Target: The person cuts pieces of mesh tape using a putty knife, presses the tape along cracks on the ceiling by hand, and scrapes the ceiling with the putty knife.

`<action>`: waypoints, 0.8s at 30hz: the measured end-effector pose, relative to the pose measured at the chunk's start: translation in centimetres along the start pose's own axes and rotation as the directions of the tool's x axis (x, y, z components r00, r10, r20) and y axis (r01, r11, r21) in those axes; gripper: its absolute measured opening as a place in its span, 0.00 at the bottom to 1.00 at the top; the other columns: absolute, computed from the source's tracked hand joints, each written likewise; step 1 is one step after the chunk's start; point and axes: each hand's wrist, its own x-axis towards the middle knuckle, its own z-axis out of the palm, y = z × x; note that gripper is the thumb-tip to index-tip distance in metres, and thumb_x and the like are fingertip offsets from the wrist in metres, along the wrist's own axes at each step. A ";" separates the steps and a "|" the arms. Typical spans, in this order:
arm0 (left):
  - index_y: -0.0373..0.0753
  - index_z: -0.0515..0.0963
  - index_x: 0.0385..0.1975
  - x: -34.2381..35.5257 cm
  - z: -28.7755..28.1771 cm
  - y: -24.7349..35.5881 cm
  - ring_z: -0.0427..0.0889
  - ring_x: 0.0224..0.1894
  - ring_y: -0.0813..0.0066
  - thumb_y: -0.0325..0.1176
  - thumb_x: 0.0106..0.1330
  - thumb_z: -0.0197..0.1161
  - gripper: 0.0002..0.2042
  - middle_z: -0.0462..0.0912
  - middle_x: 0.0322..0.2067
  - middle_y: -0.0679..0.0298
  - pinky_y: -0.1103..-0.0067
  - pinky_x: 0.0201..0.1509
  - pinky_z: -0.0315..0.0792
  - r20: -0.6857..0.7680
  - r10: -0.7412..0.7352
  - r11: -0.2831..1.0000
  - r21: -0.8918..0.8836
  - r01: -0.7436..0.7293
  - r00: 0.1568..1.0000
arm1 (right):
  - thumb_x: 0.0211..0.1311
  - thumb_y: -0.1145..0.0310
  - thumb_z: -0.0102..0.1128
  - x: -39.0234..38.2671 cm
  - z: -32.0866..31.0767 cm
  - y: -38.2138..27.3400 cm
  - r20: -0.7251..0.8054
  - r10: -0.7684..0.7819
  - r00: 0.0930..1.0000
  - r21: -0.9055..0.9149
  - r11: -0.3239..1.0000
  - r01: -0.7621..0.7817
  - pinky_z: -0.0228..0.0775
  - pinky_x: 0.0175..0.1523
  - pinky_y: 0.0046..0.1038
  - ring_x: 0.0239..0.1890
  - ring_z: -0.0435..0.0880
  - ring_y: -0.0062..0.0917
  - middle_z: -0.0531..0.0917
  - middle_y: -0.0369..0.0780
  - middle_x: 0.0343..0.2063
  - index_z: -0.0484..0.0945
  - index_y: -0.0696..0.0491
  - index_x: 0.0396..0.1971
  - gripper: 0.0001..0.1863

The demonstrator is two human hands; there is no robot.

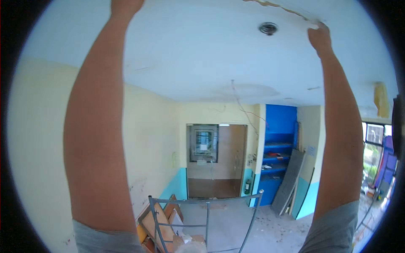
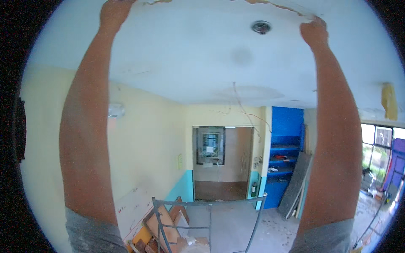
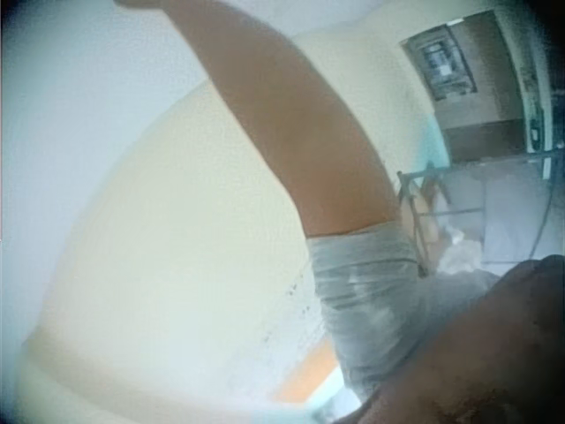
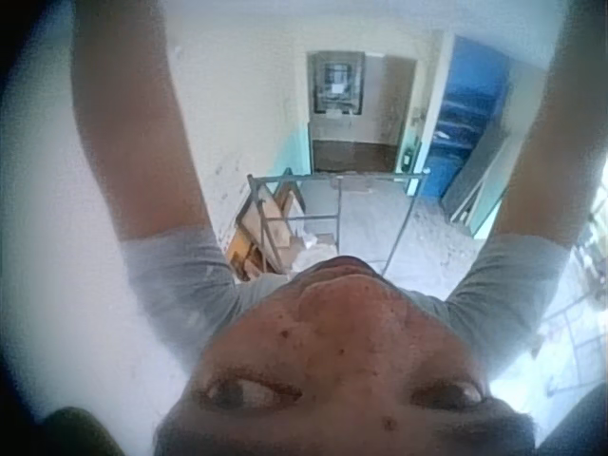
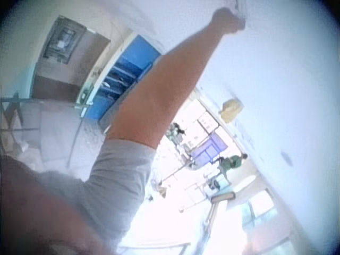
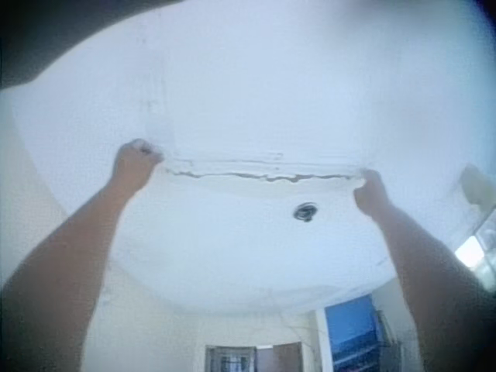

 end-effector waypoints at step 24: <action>0.31 0.82 0.36 1.1 0.7 -1.6 0.83 0.40 0.53 0.39 0.60 0.66 0.15 0.85 0.34 0.48 0.66 0.46 0.75 -0.035 0.137 0.985 0.111 -0.132 0.990 | 0.59 0.57 0.50 -0.2 -0.5 -2.7 -0.074 -0.013 0.997 -0.197 0.980 -0.002 0.65 0.65 0.48 0.60 0.71 0.48 0.76 0.52 0.56 0.74 0.60 0.54 0.28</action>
